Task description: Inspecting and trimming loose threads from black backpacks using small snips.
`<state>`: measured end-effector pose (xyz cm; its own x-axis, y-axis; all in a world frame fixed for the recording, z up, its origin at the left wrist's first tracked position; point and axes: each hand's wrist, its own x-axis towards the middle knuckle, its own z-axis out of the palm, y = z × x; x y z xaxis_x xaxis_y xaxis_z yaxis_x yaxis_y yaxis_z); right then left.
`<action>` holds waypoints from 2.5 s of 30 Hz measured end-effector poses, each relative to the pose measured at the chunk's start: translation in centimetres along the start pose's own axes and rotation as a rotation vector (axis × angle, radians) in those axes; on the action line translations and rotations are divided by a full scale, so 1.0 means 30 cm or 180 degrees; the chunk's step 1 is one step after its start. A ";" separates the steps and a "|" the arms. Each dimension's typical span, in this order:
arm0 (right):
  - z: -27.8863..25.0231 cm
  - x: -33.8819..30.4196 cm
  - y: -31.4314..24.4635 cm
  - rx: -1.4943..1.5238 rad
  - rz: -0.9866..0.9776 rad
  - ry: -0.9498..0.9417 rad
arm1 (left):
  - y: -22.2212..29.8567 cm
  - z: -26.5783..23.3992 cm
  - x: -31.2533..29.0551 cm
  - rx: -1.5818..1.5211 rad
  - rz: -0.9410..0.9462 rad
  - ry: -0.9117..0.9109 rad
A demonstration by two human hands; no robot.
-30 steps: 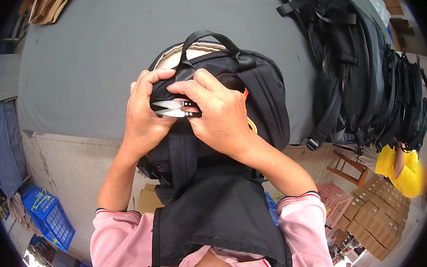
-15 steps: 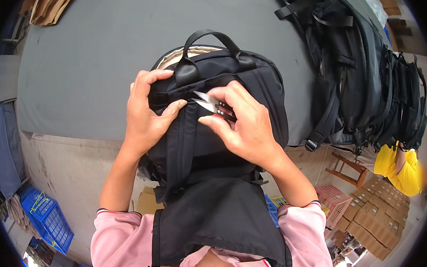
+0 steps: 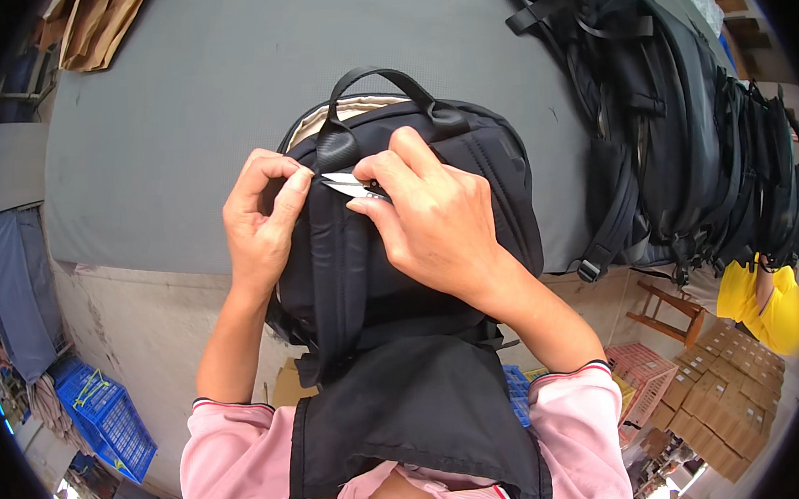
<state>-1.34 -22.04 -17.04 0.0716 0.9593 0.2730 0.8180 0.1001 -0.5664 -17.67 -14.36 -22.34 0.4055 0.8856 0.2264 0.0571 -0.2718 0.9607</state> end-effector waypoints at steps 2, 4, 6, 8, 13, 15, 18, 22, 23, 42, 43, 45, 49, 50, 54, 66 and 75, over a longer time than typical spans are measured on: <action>-0.005 0.010 -0.003 -0.0055 0.0002 -0.0065 | 0.014 0.001 0.005 -0.0605 -0.0602 0.0002; -0.019 0.023 -0.009 -0.0108 0.0000 -0.0134 | 0.024 0.002 0.008 -0.0700 -0.0712 0.0018; -0.032 0.038 -0.014 -0.0219 -0.0043 -0.0330 | 0.025 0.002 0.009 -0.0788 -0.0829 0.0042; -0.039 0.050 -0.011 -0.0155 -0.0044 -0.0384 | 0.023 0.002 0.009 -0.0707 -0.0769 0.0067; -0.053 0.072 -0.008 0.0117 0.0035 -0.0567 | 0.039 0.011 0.013 -0.0765 -0.0754 0.0049; -0.065 0.084 -0.020 0.0064 0.0077 -0.0654 | 0.039 0.010 0.014 -0.0767 -0.0723 0.0048; -0.077 0.100 -0.016 -0.0025 0.0039 -0.0839 | 0.037 0.003 0.012 -0.0702 -0.0726 0.0029; -0.094 0.129 -0.002 0.0064 -0.0046 -0.1143 | 0.045 -0.002 0.010 -0.0672 -0.0778 -0.0031; -0.098 0.133 -0.005 0.0064 -0.0044 -0.1139 | 0.048 -0.002 0.011 -0.0668 -0.0837 -0.0034; -0.080 0.068 -0.026 0.0065 0.0152 -0.0644 | 0.048 -0.015 0.011 -0.1726 -0.1311 -0.0204; -0.080 0.067 -0.020 0.0061 0.0145 -0.0641 | 0.042 -0.020 0.009 -0.1815 -0.1324 -0.0216; -0.075 0.056 0.008 0.0787 0.0170 -0.0380 | 0.013 -0.033 0.005 -0.1907 -0.1326 -0.0219; -0.086 0.052 0.053 0.0421 0.0793 -0.0177 | -0.028 -0.072 0.022 -0.3111 -0.1600 -0.0109; -0.078 0.052 0.060 0.0369 0.0874 -0.0385 | -0.024 -0.069 0.021 -0.2848 -0.1576 0.0034; -0.022 0.046 0.048 0.0896 0.0853 -0.0399 | 0.055 -0.024 0.058 -0.1747 -0.1131 -0.0117; 0.142 -0.059 0.000 0.2943 0.1679 0.0478 | 0.065 -0.019 0.057 -0.0710 -0.0576 -0.0468; 0.140 -0.123 -0.014 0.2740 0.1381 0.0250 | 0.047 0.012 0.182 0.0662 -0.1211 -0.1416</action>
<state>-4.35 -24.52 -21.08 0.3326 0.9411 -0.0605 0.0154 -0.0696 -0.9975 -15.06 -10.06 -19.80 0.6606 0.7052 -0.2574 0.4309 -0.0753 0.8993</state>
